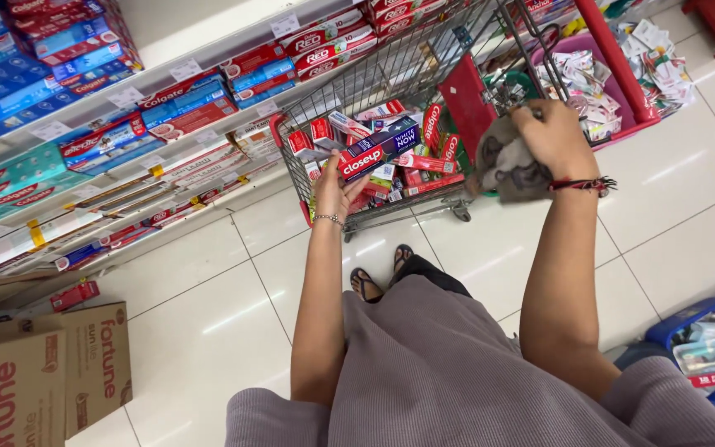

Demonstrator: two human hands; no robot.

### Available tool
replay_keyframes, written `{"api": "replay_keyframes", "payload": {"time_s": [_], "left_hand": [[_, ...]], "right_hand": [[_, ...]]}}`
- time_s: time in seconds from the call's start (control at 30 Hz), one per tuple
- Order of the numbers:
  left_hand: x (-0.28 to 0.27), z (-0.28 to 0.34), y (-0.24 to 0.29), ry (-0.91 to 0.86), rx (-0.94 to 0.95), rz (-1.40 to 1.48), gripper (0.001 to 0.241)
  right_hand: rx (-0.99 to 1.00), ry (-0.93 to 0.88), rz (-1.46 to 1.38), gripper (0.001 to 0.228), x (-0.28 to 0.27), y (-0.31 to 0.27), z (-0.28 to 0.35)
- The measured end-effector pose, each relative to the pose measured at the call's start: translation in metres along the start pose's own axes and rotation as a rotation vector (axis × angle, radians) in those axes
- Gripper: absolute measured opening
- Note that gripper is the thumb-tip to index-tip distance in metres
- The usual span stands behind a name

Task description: Picking up toothpaste boxes from a shopping cart and placing them onto a store shelf.

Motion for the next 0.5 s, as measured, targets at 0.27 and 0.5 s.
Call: {"api": "replay_keyframes", "payload": {"time_s": [0.27, 0.5], "left_hand": [[-0.004, 0.010, 0.006, 0.016, 0.025, -0.042, 0.058], [-0.027, 0.002, 0.005, 0.058, 0.034, -0.030, 0.053]], "right_hand": [[-0.341, 0.110, -0.032, 0.038, 0.118, 0.063, -0.039], [-0.198, -0.145, 0.424, 0.047, 0.220, 0.109, -0.003]]}}
Point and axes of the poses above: each hand's wrist, its own z-axis away from the middle knuckle, its own x-axis out of the palm, y = z × x, the point moved 8 cm from there along -z, towards the middle knuckle, and after that the axes turned 15 degrees about x, right-handed, at the moved point
